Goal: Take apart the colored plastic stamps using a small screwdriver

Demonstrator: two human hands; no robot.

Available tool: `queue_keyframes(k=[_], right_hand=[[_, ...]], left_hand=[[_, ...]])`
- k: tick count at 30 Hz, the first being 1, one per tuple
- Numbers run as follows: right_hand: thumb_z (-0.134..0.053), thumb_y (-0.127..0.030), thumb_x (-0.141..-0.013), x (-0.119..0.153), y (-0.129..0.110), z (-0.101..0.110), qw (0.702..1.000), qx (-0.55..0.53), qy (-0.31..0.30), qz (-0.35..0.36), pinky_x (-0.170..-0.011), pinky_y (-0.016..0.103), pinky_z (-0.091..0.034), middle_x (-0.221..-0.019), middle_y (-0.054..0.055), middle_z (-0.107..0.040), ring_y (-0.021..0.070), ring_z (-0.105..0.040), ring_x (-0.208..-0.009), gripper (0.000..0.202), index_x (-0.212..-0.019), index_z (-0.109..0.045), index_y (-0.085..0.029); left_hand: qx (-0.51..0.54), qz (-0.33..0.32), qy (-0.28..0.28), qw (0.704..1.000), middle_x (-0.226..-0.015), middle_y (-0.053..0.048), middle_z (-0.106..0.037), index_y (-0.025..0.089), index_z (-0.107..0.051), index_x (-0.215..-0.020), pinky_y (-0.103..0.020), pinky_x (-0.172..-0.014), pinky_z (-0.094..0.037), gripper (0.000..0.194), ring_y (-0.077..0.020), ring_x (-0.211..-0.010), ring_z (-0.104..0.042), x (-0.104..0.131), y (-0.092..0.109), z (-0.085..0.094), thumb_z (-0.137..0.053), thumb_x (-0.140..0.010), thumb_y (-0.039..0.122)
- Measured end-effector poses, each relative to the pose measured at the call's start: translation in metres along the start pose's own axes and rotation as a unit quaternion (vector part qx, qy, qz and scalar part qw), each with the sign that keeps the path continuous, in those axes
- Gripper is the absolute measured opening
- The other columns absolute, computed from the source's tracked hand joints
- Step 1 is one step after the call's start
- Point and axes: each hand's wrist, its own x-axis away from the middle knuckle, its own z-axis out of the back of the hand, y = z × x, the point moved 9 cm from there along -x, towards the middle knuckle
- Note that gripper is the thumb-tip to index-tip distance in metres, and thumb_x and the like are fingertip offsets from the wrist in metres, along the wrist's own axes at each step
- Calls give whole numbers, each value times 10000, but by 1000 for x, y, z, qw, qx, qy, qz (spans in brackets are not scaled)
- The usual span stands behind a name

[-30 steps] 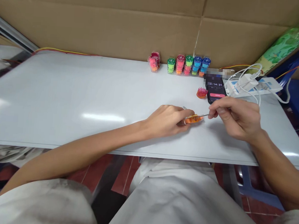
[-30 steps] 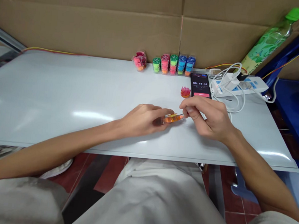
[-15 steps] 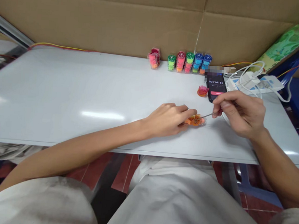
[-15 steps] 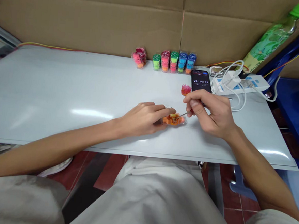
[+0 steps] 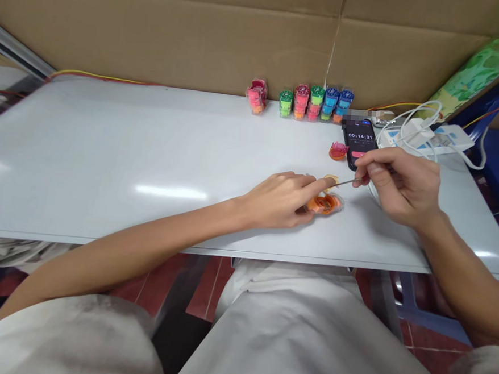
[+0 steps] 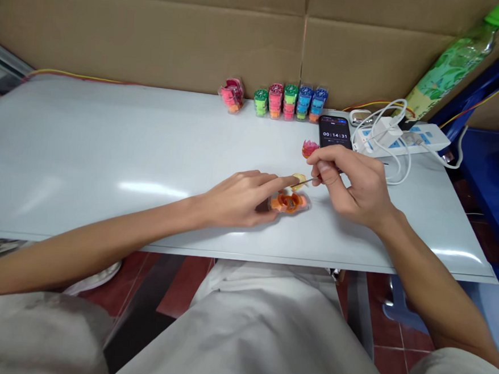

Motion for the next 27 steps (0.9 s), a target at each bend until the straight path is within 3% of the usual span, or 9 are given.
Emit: queue_keyframes(k=[5,11,15,17,19,21,23,27], right_hand=[[-570,-242,-1075,-1,2,2,999,37,3,-4,-789,450,-603,-928,15,-762,230,-743,-809,260,-1226,-730,-380],[-519,-302,-1102,-5,8,5,995,86,7,-41,-783,448,-609,-864,21,-748,228,-752,-780,210,-1152,-719,-339],[-523,-323,-1102,-7,11,13,994,76,59,-49,-684,383,-567,-805,5,-719,187,-707,-684,198,-1100,-721,-311],[-529,-346,-1103,-6,15,22,990,75,103,-62,-595,353,-498,-702,-20,-646,165,-629,-583,194,-1117,-717,-302],[-497,-350,-1112,-6,19,25,986,103,104,-76,-557,345,-415,-640,-37,-559,155,-538,-522,228,-1173,-707,-282],[-536,-329,-1087,-8,23,15,988,129,41,-80,-562,340,-370,-624,-46,-527,144,-473,-502,211,-1174,-718,-265],[-637,-300,-1017,-9,29,-6,985,136,-69,-76,-580,329,-364,-606,-55,-540,138,-454,-504,165,-1134,-748,-267],[-632,-294,-996,2,43,-43,952,158,-249,-85,-630,334,-351,-623,-32,-613,167,-512,-554,209,-1154,-767,-271]], left_hand=[[-8,5,7,1000,-1042,-69,-768,165,-493,-1425,-358,-764,-500,484,-244,-829,-695,0,-1,1,-560,-951,236],[-13,-54,-1,998,-1021,-60,-723,195,-646,-1180,-360,-813,-498,223,-215,-813,-666,0,10,2,-552,-988,262],[23,-67,-18,997,-1055,-62,-718,184,-678,-1164,-372,-864,-508,291,-226,-864,-671,1,11,1,-616,-998,416],[45,-70,-26,996,-1063,-63,-714,180,-688,-1159,-374,-890,-514,335,-231,-891,-673,1,12,1,-638,-994,467],[55,-68,-31,996,-1057,-66,-709,176,-697,-1148,-377,-905,-518,336,-232,-898,-674,1,11,0,-629,-1002,470],[56,-65,-35,996,-1053,-68,-709,174,-704,-1137,-382,-911,-519,309,-232,-891,-675,1,10,-2,-612,-1010,440],[55,-69,-34,995,-1046,-66,-711,177,-705,-1139,-382,-917,-519,274,-228,-886,-676,1,11,-2,-598,-1014,395],[52,-83,-25,995,-1045,-67,-719,184,-700,-1135,-370,-911,-518,236,-221,-898,-679,2,13,0,-575,-1026,353]])
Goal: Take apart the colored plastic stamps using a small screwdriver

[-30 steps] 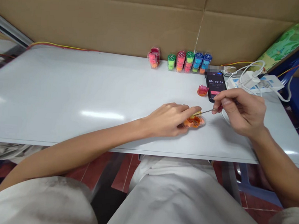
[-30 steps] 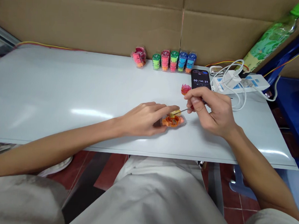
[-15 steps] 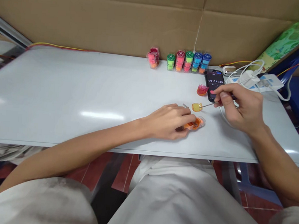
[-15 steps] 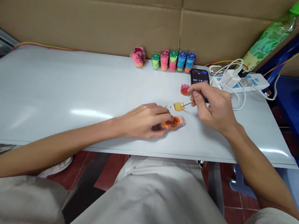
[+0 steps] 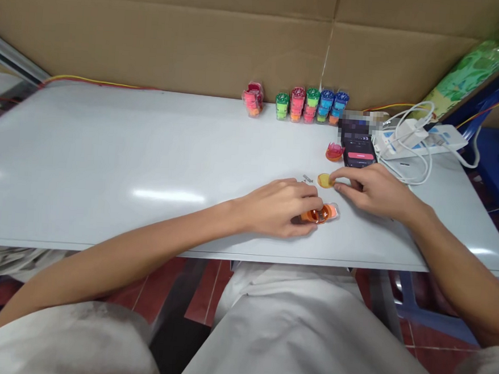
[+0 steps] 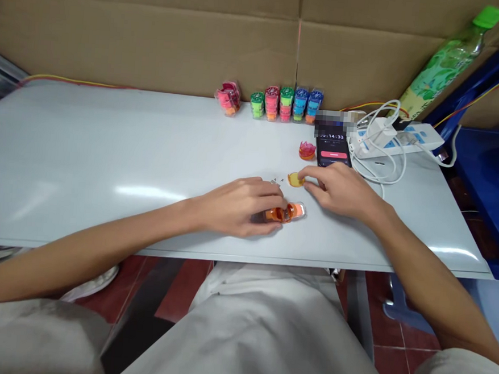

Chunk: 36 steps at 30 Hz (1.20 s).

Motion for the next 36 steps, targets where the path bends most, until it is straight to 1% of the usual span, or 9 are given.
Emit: queue_keyframes(k=[6,10,14,19,22,26,29,31,36], right_hand=[[-567,-311,-1033,-2,10,-5,1000,24,-5,-18,-649,341,-333,-686,-4,-656,189,-526,-580,269,-1252,-709,-245],[-561,-315,-1040,-1,11,-4,999,32,-16,-9,-652,345,-332,-689,6,-654,194,-560,-606,214,-1125,-742,-239],[-578,-326,-1046,0,9,2,1000,13,0,1,-670,337,-366,-732,-2,-680,178,-568,-621,197,-1132,-739,-254],[-641,-357,-1008,-3,20,30,992,-70,87,-59,-582,323,-322,-604,-48,-503,152,-428,-546,148,-1061,-752,-275],[-670,-385,-980,-16,32,52,980,-109,134,-97,-553,325,-282,-637,-24,-515,156,-411,-556,149,-974,-730,-249],[-717,-390,-922,-51,44,63,981,-146,81,-97,-525,320,-275,-617,-25,-495,139,-365,-532,163,-868,-711,-236],[-759,-473,-902,-72,54,53,977,-186,-13,-103,-487,303,-242,-630,-27,-517,111,-320,-516,247,-866,-710,-234],[-771,-535,-901,-79,59,46,970,-210,-59,-105,-467,289,-205,-626,-35,-487,97,-290,-509,310,-869,-707,-233],[-785,-615,-888,-83,66,38,965,-216,-100,-105,-450,273,-186,-631,-45,-455,87,-272,-507,385,-889,-718,-236]], left_hand=[[-8,-3,-1,1000,-1037,-81,-725,181,-699,-1130,-360,-864,-523,250,-220,-870,-673,-1,1,0,-567,-1032,369],[-3,2,-9,1000,-1039,-77,-719,184,-700,-1146,-360,-864,-525,244,-220,-870,-674,-1,0,-1,-582,-1027,360],[-1,-2,-7,1000,-1034,-74,-710,181,-697,-1146,-355,-842,-524,240,-218,-856,-668,-1,1,-1,-587,-1023,356],[3,2,-7,1000,-1027,-69,-697,177,-693,-1158,-353,-808,-520,245,-212,-828,-667,-2,0,-2,-585,-1026,353],[5,3,-6,1000,-1044,-67,-689,182,-685,-1174,-355,-780,-513,245,-214,-825,-668,-2,1,-2,-578,-1025,343],[12,2,-2,1000,-1061,-66,-687,191,-675,-1176,-357,-762,-510,226,-210,-815,-663,-2,2,-1,-574,-1019,319],[9,-3,1,1000,-1064,-72,-685,190,-664,-1154,-346,-731,-494,203,-205,-805,-661,-2,2,-1,-573,-1019,312],[5,-4,-3,1000,-1061,-75,-682,190,-655,-1120,-339,-706,-476,185,-201,-795,-659,-2,2,-2,-566,-1023,320],[12,-1,-2,1000,-1073,-71,-677,193,-641,-1104,-343,-688,-463,181,-204,-797,-657,-2,0,-3,-561,-1029,337]])
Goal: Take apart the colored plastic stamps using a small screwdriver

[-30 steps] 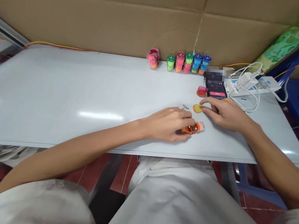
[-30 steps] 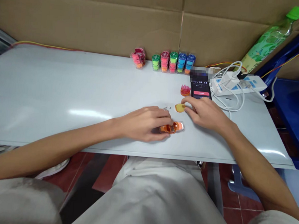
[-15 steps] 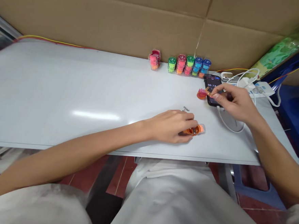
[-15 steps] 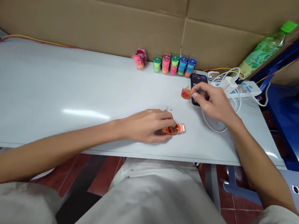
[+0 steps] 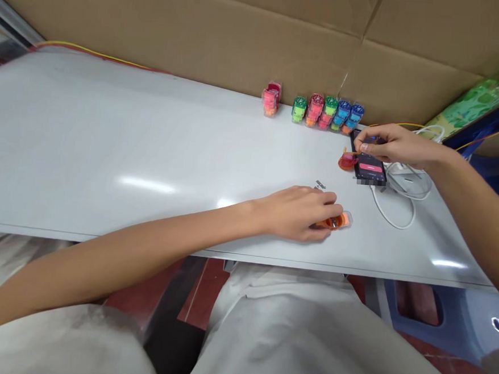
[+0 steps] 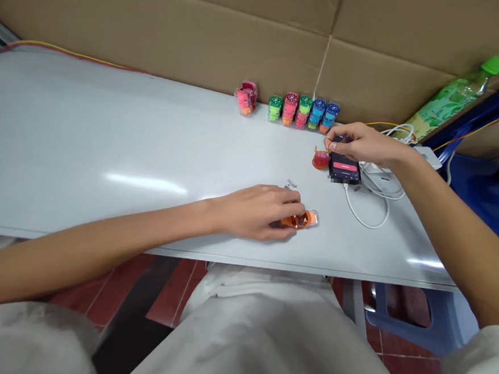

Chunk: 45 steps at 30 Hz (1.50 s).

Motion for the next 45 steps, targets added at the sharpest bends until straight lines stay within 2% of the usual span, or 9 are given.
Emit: queue_keyframes(k=[4,10,14,18,20,24,27,31,45], right_hand=[[-788,-652,-872,-1,3,-1,1000,-6,-24,-5,-445,267,-207,-641,-43,-470,89,-304,-515,423,-897,-729,-234],[-819,-629,-856,-3,10,2,1000,4,-1,-30,-440,278,-195,-570,-45,-434,95,-300,-494,407,-918,-780,-228],[-824,-418,-912,5,6,18,995,-10,86,-55,-427,292,-171,-542,-59,-377,86,-288,-482,237,-1003,-824,-200],[-728,-253,-987,25,-19,31,987,-35,151,-33,-488,271,-319,-647,-21,-519,85,-439,-577,163,-1115,-789,-171],[-694,-187,-993,40,-37,29,982,-78,169,16,-555,262,-396,-739,0,-611,94,-536,-656,206,-1191,-750,-186],[-706,-223,-990,73,-73,-2,949,-207,186,151,-672,306,-546,-933,26,-694,152,-684,-785,239,-1229,-712,-233],[-679,-357,-1043,90,-80,-34,937,-191,219,196,-631,318,-538,-896,15,-684,163,-664,-752,185,-1219,-693,-303],[-646,-325,-1061,97,-81,-64,930,-162,220,246,-612,343,-532,-881,8,-674,169,-654,-711,160,-1216,-687,-319],[-647,-206,-1055,95,-74,-78,934,-113,199,274,-654,249,-573,-901,-20,-671,106,-682,-740,210,-1250,-654,-284]], left_hand=[[8,0,0,1000,-1073,-65,-672,199,-636,-1121,-335,-679,-450,181,-200,-789,-653,0,-1,-1,-565,-1024,335],[13,1,2,1000,-1061,-69,-667,199,-640,-1141,-337,-676,-454,195,-205,-792,-658,1,-2,-2,-569,-1021,335],[14,3,-2,1000,-1079,-70,-673,200,-641,-1141,-342,-685,-463,192,-204,-801,-660,1,-2,-2,-568,-1024,334],[12,6,-9,1000,-1088,-72,-675,198,-645,-1140,-329,-687,-444,193,-197,-807,-659,1,-3,-1,-568,-1031,337],[16,11,-13,1000,-1084,-73,-677,192,-654,-1136,-326,-677,-432,193,-197,-817,-658,1,-4,0,-577,-1030,335],[40,31,-14,999,-1054,-71,-678,171,-682,-1119,-323,-657,-422,208,-200,-824,-651,0,-9,2,-608,-1017,336],[59,34,-4,998,-1031,-67,-680,162,-701,-1123,-321,-667,-434,228,-196,-810,-643,-1,-11,3,-626,-1004,341],[56,24,17,998,-983,-60,-686,163,-719,-1136,-312,-672,-441,254,-193,-793,-637,-1,-11,3,-624,-1002,357],[31,5,49,998,-913,-51,-672,180,-739,-1113,-310,-664,-451,265,-192,-776,-644,1,-10,1,-616,-992,381]])
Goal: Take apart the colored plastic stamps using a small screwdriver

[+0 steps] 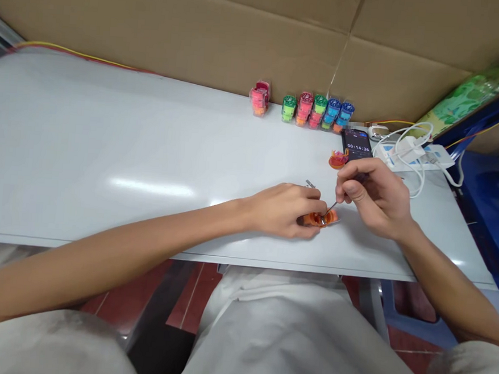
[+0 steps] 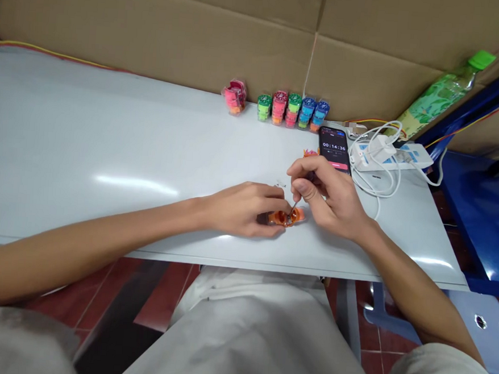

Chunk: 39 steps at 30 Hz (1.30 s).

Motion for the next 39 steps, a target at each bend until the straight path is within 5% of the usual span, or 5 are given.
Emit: queue_keyframes(k=[8,14,21,27,39], right_hand=[[-688,-265,-1039,-8,-31,2,963,250,1,97,-623,270,-519,-863,-13,-755,121,-680,-653,133,-1167,-678,-231],[-458,-298,-1103,-32,-43,-22,851,452,-268,28,-592,343,-324,-679,13,-648,180,-562,-596,308,-904,-675,-204],[-490,-239,-1055,-29,-46,-23,854,333,-397,-39,-761,335,-410,-1010,48,-721,216,-643,-876,213,-1211,-634,-234],[-437,-365,-1098,-30,-37,-10,821,445,-349,-77,-629,344,-262,-692,-12,-538,177,-445,-606,263,-938,-597,-230],[-459,-269,-1081,-26,-48,-19,840,409,-352,-47,-626,343,-279,-758,-5,-586,170,-481,-640,157,-970,-564,-233]], left_hand=[[32,-2,10,999,-942,-61,-688,169,-751,-1110,-306,-670,-468,257,-192,-775,-647,0,-1,0,-618,-991,353],[49,3,-1,999,-965,-68,-709,174,-746,-1093,-305,-672,-473,232,-199,-796,-669,0,-3,-1,-628,-975,335],[25,9,-16,1000,-1059,-82,-721,172,-718,-1133,-315,-711,-504,247,-211,-840,-683,0,-1,-1,-608,-983,333],[10,10,14,1000,-1049,-101,-708,155,-727,-1065,-358,-801,-547,215,-247,-933,-683,-1,4,1,-597,-946,278],[84,79,30,993,-1096,-110,-717,142,-742,-1125,-390,-908,-581,273,-266,-1001,-696,-8,0,-2,-656,-936,319]])
